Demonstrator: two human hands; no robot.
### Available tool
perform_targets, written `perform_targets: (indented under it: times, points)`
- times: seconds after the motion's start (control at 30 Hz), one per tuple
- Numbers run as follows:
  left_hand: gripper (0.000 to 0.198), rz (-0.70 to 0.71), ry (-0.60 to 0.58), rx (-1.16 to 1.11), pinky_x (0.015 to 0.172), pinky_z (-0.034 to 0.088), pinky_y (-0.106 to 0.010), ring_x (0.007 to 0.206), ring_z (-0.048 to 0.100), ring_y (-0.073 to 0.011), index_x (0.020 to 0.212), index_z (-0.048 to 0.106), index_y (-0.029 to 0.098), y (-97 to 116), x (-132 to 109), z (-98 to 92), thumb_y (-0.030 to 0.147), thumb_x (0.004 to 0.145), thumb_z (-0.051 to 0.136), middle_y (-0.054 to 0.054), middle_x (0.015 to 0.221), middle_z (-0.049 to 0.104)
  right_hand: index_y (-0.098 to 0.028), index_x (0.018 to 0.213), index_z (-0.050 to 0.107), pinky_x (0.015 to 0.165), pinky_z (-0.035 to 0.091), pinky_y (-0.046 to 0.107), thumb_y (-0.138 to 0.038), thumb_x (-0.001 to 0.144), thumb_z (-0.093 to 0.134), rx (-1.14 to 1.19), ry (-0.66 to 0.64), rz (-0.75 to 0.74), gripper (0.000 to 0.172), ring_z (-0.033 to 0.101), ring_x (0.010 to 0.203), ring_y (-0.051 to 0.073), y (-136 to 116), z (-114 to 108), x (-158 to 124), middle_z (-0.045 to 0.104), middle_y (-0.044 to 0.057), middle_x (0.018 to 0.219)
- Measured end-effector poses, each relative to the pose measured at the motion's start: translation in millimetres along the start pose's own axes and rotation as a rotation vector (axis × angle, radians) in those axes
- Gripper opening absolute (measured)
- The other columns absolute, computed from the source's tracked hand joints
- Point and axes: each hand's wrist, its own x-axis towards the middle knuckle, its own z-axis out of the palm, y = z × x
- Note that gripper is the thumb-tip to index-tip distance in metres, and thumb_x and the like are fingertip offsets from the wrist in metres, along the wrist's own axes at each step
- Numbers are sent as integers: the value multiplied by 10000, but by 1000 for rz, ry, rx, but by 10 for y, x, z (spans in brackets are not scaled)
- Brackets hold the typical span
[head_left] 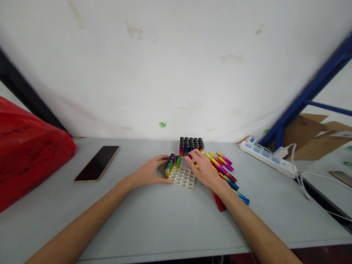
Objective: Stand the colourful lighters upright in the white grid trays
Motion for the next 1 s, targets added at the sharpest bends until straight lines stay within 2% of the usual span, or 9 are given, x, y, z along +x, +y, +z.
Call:
perform_targets:
  times: [0.07,0.13,0.27,0.43,0.7,0.87,1.0]
  points:
    - [797,-7,-4,6,1155,404,-458,1300,544,-338,1287,654,188,-3,0,4,617,643,842,-136,1415,577,-205,853,566,775,402,286,-390,1054,390,-55,-26,-27,325,572,850,183,1,-8,-3,614,66,921]
    - [795,-8,-11,12,1157,402,-451,1305,541,-336,1289,651,189,-1,0,4,612,644,843,-137,1416,575,-208,808,553,707,383,277,-409,1049,413,-68,-58,-11,344,568,761,172,1,3,-5,608,38,814]
    - [781,-4,-10,-3,1154,406,-438,1305,543,-333,1286,653,189,14,0,-2,602,651,843,-133,1412,576,-203,758,540,618,346,263,-420,1037,459,13,-95,43,363,556,630,147,18,76,-11,605,0,682]
    - [773,-3,-9,-9,1161,397,-440,1305,544,-333,1292,648,200,26,-3,-9,587,654,848,-123,1415,576,-194,873,622,661,395,260,-410,1037,462,24,-151,12,315,620,709,165,32,158,-19,693,37,787]
    - [769,22,-4,-12,1161,394,-441,1308,540,-321,1300,643,205,11,-2,-4,578,660,848,-121,1412,578,-194,938,663,631,371,278,-454,1026,470,-298,-172,13,335,646,741,196,-103,186,33,730,92,878]
    - [801,-2,-26,17,1164,389,-455,1319,530,-333,1317,630,191,12,1,-10,593,658,844,-141,1431,565,-209,830,628,622,333,277,-489,1048,389,-253,-112,-13,427,624,683,173,-56,-13,30,707,51,783]
    - [788,0,-29,25,1165,393,-469,1323,527,-350,1302,641,192,-10,-4,-8,620,666,824,-142,1444,553,-203,822,624,622,313,290,-418,1065,346,-350,27,128,427,606,639,179,240,-331,41,688,55,724]
